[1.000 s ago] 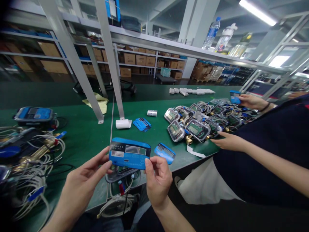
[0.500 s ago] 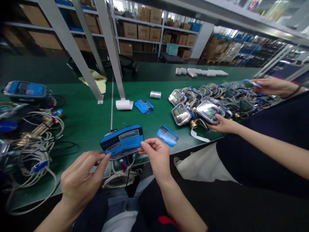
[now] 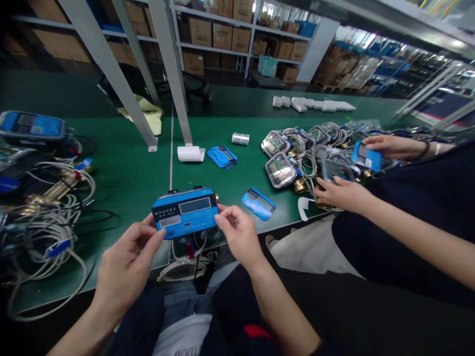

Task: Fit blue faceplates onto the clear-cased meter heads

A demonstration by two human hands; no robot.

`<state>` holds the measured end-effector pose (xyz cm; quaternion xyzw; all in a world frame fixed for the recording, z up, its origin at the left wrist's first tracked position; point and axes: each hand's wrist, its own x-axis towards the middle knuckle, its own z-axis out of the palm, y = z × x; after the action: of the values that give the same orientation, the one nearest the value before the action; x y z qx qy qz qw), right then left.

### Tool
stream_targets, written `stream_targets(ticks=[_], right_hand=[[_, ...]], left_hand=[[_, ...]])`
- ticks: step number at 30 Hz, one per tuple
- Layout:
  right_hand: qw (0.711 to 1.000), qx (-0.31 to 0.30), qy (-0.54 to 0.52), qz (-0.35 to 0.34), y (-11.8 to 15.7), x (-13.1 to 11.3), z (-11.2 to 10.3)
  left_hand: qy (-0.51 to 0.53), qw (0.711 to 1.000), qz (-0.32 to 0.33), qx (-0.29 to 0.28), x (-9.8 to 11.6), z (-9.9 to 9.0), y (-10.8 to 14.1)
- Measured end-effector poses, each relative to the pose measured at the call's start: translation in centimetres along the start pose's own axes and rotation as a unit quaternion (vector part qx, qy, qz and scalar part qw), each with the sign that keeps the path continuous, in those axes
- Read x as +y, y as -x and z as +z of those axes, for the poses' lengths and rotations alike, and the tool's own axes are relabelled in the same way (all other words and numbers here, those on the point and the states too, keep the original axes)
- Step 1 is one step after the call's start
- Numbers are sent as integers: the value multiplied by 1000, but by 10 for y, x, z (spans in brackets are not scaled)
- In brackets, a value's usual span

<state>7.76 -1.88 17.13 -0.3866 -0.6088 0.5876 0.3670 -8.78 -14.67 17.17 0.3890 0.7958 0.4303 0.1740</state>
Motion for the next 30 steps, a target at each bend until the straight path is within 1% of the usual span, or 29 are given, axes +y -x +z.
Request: stream_targets(ticks=[3,6,10,15,21,30], right_hand=[[1000,24,7,-2,2,-4,7],[997,65,41,-31,3,-3,16],[989,88,96,-66,5,1,22],[989,90,97,-63,8,7,21],[993,93,51,-42,9,15,20],[993,102,37,-44,9,18,22]], left_hand=[[56,998,-22,-20,5,-9,-13],[61,997,-31,-26,6,-14,-20],[80,995,-46,-22,2,-13,-19],[87,994,-57,-20,-3,-10,-17],[80,996,-33,-20,-7,-10,-13],[41,999,2,-5,-9,-6,-13]])
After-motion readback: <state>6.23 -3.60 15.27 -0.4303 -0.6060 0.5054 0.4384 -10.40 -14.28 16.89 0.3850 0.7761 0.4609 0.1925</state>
